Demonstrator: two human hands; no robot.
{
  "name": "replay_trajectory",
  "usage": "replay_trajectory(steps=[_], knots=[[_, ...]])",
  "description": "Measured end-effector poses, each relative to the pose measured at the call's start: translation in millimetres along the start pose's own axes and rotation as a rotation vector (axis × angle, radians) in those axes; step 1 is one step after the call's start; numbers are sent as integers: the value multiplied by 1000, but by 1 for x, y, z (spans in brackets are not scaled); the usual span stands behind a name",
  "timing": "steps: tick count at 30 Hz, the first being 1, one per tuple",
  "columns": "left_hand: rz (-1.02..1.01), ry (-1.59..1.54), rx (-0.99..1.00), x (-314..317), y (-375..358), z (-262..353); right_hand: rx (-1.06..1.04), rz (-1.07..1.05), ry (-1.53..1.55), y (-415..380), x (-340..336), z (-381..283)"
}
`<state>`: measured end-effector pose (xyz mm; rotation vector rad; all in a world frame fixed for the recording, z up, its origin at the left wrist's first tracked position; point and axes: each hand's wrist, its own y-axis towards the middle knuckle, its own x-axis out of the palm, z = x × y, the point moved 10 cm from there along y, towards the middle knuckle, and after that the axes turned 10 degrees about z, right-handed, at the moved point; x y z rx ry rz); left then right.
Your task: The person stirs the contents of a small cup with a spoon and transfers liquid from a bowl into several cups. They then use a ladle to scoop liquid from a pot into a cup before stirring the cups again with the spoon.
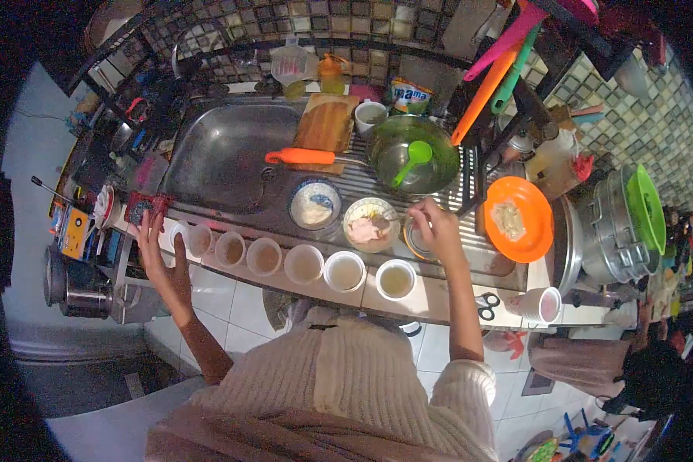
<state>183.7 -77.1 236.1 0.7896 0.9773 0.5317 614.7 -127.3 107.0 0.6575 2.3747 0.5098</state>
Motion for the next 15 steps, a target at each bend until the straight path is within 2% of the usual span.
replay_trajectory(steps=[8, 15], knots=[[-9, 14, 5, 3, 0, 1, 85, 17, -119, 12, 0, -12], [-13, -64, -48, 6, 1, -4, 165, 123, -169, 11, -7, -3]])
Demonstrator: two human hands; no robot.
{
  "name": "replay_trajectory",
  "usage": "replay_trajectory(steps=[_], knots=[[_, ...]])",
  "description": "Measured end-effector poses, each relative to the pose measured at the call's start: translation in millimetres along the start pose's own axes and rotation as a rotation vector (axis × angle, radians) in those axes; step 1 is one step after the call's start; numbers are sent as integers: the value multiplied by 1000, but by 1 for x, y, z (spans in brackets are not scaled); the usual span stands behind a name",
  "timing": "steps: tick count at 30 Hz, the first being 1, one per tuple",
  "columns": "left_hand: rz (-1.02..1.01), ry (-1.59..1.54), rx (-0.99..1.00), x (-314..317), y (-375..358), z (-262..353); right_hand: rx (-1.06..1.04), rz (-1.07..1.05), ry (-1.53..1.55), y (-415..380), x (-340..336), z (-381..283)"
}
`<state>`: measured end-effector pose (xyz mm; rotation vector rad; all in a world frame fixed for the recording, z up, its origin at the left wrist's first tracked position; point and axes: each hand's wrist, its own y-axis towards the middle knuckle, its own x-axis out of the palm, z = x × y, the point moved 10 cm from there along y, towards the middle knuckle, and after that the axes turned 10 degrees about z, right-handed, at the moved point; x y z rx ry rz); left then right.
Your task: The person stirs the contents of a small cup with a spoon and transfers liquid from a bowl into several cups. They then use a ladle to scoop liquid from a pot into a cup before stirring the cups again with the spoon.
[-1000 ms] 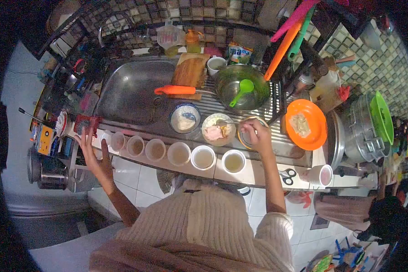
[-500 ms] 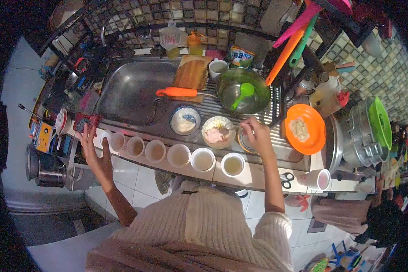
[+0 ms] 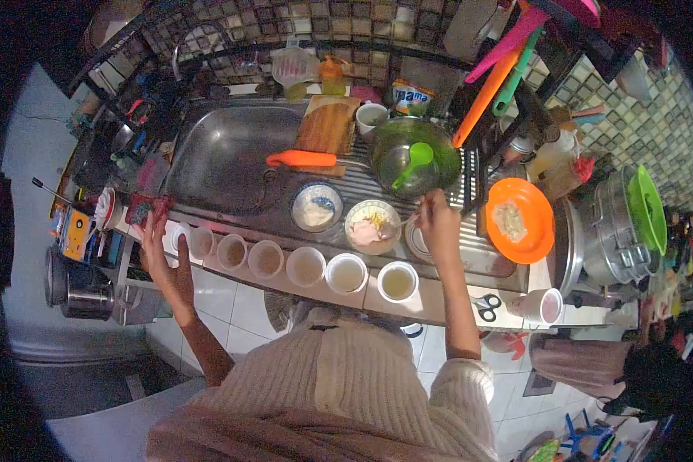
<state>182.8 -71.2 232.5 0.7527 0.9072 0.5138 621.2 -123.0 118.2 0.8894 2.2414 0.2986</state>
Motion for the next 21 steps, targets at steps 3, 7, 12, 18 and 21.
replay_trajectory(steps=[3, 7, 12, 18, 21], knots=[[-5, 4, 6, 2, -1, -2, -4, 41, -1, -1, -2, 2], [-5, -4, 22, 3, -1, -3, 32, 40, 20, -2, -1, 10], [-3, 13, 10, 3, -1, -5, 49, 39, 15, -3, -2, 13], [-11, 11, 26, 3, -2, -7, 116, 108, 136, -6, -13, 14], [-18, -17, 2, 5, -3, -11, 150, 131, 170, -8, -23, 12]])
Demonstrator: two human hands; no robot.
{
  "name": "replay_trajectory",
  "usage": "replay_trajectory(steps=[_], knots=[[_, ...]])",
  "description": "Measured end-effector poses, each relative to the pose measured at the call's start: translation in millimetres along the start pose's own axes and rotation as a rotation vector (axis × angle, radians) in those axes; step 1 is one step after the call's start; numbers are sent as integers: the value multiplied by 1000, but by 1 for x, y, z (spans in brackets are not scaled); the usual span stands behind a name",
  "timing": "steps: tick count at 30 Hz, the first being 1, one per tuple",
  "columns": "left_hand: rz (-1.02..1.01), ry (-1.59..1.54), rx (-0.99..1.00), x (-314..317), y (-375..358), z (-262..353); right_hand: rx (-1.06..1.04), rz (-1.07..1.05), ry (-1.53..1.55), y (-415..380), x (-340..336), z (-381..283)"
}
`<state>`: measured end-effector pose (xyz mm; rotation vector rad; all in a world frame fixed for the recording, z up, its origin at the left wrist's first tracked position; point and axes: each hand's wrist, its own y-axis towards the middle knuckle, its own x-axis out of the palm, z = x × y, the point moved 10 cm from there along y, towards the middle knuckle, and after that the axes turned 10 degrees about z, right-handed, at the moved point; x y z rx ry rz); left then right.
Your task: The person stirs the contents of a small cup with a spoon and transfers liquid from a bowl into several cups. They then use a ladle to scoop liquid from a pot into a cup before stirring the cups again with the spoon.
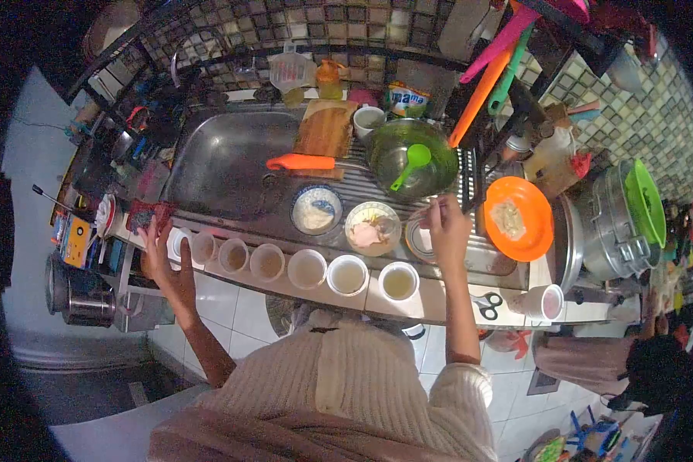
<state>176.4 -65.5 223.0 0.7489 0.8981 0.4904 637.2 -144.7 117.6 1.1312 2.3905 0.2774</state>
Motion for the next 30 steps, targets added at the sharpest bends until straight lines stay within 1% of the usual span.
replay_trajectory(steps=[2, 5, 10, 12, 14, 16, 17, 22, 24, 26, 30], knots=[[0, 8, 8, 0, 1, 1, 22, 6, 38, 0, -3, 2], [-2, 10, 12, 1, 1, 2, -12, 56, 78, 0, -13, 6], [12, -37, 17, -2, 0, 5, 46, 101, 166, -3, -23, 7], [-19, -29, -26, 1, -2, -3, 54, 119, 195, -3, -30, 0], [-11, -52, -3, -2, -2, 1, 74, 136, 225, -9, -36, -2], [-12, -78, -40, 4, -5, -5, 164, 183, 409, -11, -43, 7], [-38, -19, -13, 8, -8, -9, 187, 188, 450, -13, -46, 10], [-58, -53, -8, 17, -9, -4, 220, 257, 473, -19, -66, 16], [-59, -62, 2, 19, -11, -3, 286, 303, 495, -23, -73, 24], [-69, -68, -59, 22, -12, -6, 285, 325, 485, -27, -78, 25], [-63, -53, -8, 27, -13, -7, 325, 356, 540, -31, -84, 26]])
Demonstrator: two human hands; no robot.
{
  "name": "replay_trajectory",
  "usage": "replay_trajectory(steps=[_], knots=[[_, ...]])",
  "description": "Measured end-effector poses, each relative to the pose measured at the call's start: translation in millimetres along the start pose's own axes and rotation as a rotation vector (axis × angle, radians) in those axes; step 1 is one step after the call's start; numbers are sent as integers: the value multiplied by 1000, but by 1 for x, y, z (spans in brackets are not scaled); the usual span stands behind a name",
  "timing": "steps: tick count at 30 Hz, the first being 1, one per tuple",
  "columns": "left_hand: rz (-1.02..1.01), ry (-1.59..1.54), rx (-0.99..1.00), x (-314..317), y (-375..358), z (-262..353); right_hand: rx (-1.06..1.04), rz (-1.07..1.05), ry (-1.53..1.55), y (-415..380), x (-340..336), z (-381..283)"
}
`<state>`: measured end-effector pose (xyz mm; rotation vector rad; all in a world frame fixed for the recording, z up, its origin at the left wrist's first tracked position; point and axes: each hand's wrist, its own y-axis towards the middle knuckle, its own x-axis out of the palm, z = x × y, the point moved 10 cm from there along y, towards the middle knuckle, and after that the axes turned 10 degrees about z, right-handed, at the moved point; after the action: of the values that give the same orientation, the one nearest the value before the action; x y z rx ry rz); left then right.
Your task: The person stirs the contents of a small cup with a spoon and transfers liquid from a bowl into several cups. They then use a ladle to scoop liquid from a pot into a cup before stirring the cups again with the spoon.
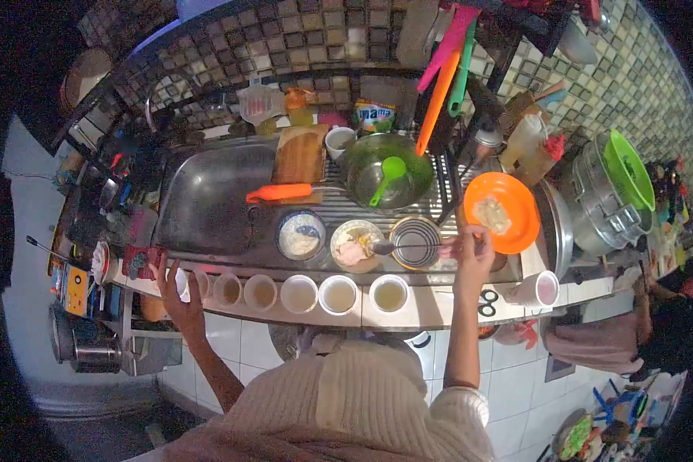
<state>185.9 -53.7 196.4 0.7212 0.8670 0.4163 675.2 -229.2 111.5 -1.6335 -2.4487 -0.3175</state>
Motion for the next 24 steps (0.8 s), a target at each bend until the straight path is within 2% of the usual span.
replay_trajectory(steps=[6, 10, 15, 24], knots=[[-34, -40, -62, 8, 0, -7, -11, 46, 24, 5, -11, -1], [7, -19, -17, 9, 0, -2, -2, 48, 62, 8, -15, 0], [-52, -90, -53, 13, 5, 10, -1, 77, 100, 16, -18, -1], [-93, -24, -20, 23, 0, 19, 20, 125, 173, 12, -17, -3]])
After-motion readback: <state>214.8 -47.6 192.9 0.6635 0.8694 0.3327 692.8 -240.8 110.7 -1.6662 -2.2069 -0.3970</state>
